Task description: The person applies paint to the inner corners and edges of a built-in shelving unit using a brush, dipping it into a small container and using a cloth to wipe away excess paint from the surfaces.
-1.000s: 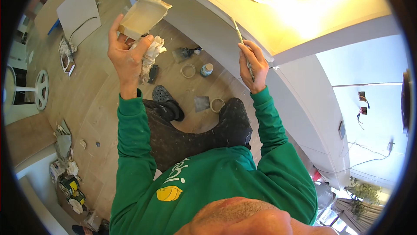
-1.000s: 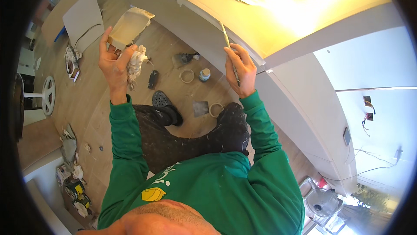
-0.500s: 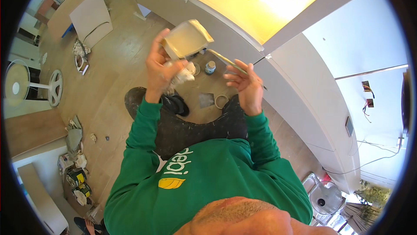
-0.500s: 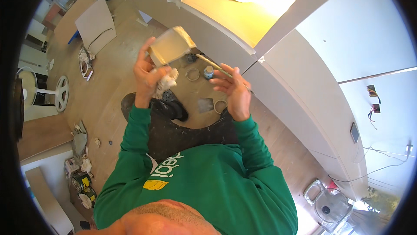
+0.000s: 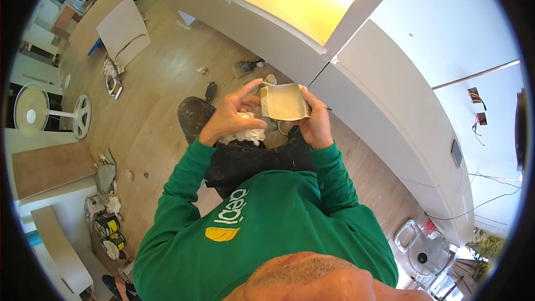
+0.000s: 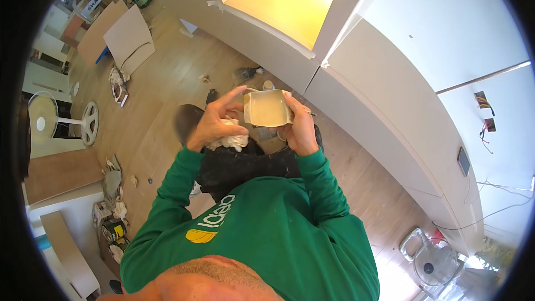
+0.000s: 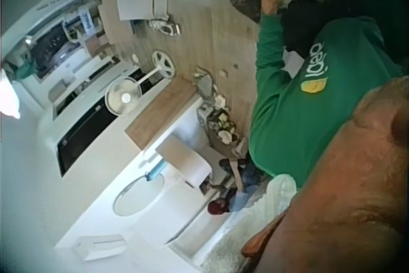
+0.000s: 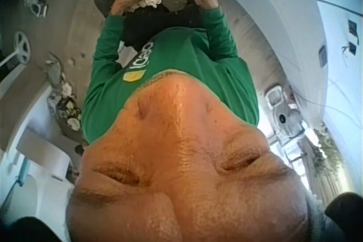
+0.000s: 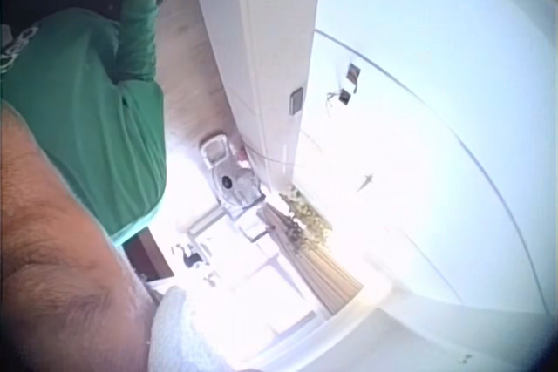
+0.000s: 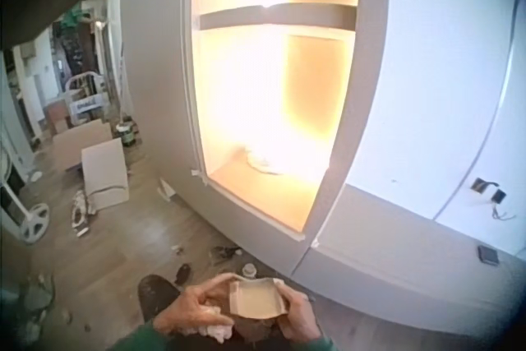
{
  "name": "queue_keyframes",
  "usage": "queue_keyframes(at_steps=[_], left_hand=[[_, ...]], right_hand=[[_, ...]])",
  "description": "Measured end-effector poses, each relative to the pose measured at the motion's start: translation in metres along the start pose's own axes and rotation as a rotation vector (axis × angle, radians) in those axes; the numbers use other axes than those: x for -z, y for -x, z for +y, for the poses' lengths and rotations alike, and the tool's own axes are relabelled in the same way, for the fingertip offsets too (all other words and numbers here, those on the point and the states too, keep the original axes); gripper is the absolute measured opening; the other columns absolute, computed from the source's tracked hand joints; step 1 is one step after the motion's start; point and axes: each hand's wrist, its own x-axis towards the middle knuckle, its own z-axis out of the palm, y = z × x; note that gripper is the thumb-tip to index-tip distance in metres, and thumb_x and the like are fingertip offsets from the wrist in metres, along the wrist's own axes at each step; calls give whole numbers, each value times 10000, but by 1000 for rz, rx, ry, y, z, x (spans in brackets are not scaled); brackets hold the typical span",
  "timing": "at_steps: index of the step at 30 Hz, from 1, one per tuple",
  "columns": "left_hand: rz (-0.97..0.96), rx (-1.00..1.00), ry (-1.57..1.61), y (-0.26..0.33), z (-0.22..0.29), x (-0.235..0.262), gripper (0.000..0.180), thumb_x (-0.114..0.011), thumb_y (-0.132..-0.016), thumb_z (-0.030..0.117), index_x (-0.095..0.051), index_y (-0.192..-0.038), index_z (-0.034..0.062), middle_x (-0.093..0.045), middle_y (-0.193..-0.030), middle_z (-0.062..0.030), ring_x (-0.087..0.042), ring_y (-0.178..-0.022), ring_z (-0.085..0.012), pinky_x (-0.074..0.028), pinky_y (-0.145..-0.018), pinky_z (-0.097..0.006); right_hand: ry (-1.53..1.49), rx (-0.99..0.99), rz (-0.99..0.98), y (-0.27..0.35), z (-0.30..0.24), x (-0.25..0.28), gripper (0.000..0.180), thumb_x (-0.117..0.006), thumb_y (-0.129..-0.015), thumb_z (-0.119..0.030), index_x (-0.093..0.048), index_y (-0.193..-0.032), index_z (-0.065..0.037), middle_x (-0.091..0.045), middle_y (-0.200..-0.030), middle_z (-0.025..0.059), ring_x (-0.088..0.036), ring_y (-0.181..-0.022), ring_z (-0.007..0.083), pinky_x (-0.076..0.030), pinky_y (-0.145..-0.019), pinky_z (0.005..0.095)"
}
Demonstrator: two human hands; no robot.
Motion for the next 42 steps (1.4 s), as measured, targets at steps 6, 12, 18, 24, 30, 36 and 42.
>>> queue_keyframes(at_steps=[6,12,18,24,30,36,42], left_hand=[[584,147,-441,18,-50,72,362,-765,-787,69,-653,-1125,1,-698,-1037,-100,-673,-837,-195,-518,-738,-305],[450,-328,-1301,44,-97,62,379,-690,-747,61,-650,-1124,55,-628,-1136,-122,-581,-1065,-345,-444,-909,-460],[359,-170,-1136,39,-125,113,339,-648,-798,36,-696,-1133,36,-680,-1062,-124,-645,-951,-326,-516,-825,-422],[663,-228,-747,-82,-1,143,330,-537,-855,-62,-715,-1129,-14,-721,-1110,-135,-685,-1001,-205,-513,-903,-284],[512,-582,-1145,-194,52,139,331,-570,-801,-26,-738,-1071,64,-718,-1121,-33,-672,-948,-269,-548,-826,-346],[451,-589,-1486,-235,47,132,301,-579,-770,-1,-730,-1011,98,-687,-981,-4,-627,-872,-254,-542,-743,-369],[349,-514,-1634,-252,32,136,249,-596,-775,29,-734,-969,102,-678,-952,-5,-645,-903,-260,-556,-740,-384]], right_hand=[[19,37,36,4,2,25,424,-475,-1071,-329,-621,-1235,33,-711,-1085,111,-729,-894,212,-613,-694,342],[-32,38,57,3,0,35,437,-461,-1078,-304,-601,-1282,55,-700,-1155,134,-703,-1020,222,-577,-867,351],[-56,-16,0,7,-4,41,443,-467,-1078,-290,-595,-1318,59,-689,-1204,131,-672,-1097,212,-518,-985,345],[-68,-69,6,2,-5,54,434,-486,-1071,-274,-595,-1327,59,-689,-1213,125,-669,-1094,195,-519,-975,328],[-90,-71,22,-7,-4,68,426,-500,-1065,-272,-608,-1307,63,-693,-1199,128,-671,-1071,191,-520,-967,328],[-110,-43,56,-9,-6,79,419,-551,-1047,-289,-639,-1266,57,-700,-1175,114,-664,-1064,182,-510,-962,315],[-90,-64,45,-13,-3,86,423,-557,-1045,-295,-636,-1277,50,-700,-1167,95,-660,-1058,173,-504,-957,303]])
